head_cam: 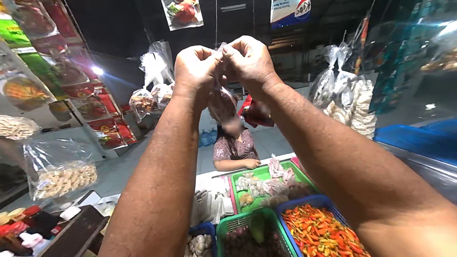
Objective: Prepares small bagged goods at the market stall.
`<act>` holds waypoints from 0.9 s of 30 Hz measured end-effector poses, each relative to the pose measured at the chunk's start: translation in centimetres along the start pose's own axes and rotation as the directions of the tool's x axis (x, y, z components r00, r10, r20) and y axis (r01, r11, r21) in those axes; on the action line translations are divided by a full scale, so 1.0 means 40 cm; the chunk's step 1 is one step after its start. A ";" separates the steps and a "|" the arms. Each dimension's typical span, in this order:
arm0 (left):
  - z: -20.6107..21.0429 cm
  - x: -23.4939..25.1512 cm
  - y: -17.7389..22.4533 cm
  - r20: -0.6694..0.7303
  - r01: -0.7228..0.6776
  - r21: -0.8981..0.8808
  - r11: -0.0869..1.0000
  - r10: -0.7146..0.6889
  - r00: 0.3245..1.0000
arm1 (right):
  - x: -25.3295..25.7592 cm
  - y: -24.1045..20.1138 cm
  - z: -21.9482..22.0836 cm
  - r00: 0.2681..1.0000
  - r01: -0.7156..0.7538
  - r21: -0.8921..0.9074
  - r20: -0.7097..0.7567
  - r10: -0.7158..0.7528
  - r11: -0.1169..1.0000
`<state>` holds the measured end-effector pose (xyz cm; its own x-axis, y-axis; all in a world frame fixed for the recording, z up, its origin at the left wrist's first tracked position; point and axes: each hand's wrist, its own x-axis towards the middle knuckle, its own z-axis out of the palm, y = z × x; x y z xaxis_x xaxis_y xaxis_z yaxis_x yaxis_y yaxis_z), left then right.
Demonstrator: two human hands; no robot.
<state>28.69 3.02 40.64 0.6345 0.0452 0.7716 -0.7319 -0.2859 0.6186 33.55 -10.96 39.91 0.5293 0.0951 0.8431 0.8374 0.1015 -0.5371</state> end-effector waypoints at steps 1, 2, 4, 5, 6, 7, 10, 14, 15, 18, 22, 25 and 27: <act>-0.002 -0.002 0.001 0.012 -0.001 -0.004 1.000 0.001 1.000 | 0.001 -0.002 0.000 1.000 -0.018 0.002 0.001 0.018 1.000; -0.003 -0.005 0.001 0.022 -0.005 -0.007 1.000 0.005 1.000 | 0.002 -0.005 0.000 0.999 -0.049 0.013 0.005 0.049 0.999; -0.005 -0.011 0.002 0.030 -0.007 0.012 1.000 0.007 1.000 | 0.002 -0.016 0.000 0.988 -0.155 0.054 0.010 0.154 0.987; -0.006 -0.013 0.001 0.030 -0.008 0.040 0.999 0.006 1.000 | 0.002 -0.023 0.000 0.977 -0.214 0.079 0.021 0.213 0.974; -0.006 -0.013 -0.001 0.026 -0.001 0.076 0.997 -0.001 1.000 | 0.000 -0.031 0.000 0.963 -0.268 0.109 0.032 0.266 0.957; -0.005 -0.014 -0.001 0.016 0.006 0.110 0.994 -0.008 1.000 | -0.003 -0.038 0.000 0.951 -0.310 0.147 0.047 0.306 0.939; 0.002 -0.013 0.001 -0.044 0.034 0.184 0.982 -0.026 0.999 | -0.014 -0.042 -0.003 0.940 -0.342 0.229 0.101 0.327 0.911; 0.007 -0.010 0.006 -0.078 -0.001 0.328 0.945 0.028 0.997 | -0.020 -0.038 -0.004 0.948 -0.319 0.255 0.102 0.303 0.913; 0.006 -0.008 0.003 -0.079 -0.024 0.355 0.934 0.055 0.995 | -0.021 -0.035 -0.004 0.948 -0.318 0.264 0.098 0.303 0.911; 0.008 -0.013 -0.013 -0.099 -0.066 0.371 0.926 0.110 0.989 | -0.027 -0.016 0.000 0.950 -0.312 0.276 0.089 0.299 0.909; 0.010 -0.027 -0.028 -0.138 0.009 0.370 0.929 0.046 0.989 | -0.035 0.004 0.022 0.983 -0.176 0.031 -0.048 0.178 0.984; -0.006 -0.029 -0.057 -0.094 0.076 0.397 0.914 -0.042 0.995 | -0.037 -0.007 0.026 0.994 -0.106 -0.340 -0.072 0.086 0.934; -0.045 -0.011 -0.174 0.041 0.053 0.274 0.960 -0.067 0.997 | -0.079 0.008 0.027 0.987 -0.119 -0.351 0.058 0.148 0.929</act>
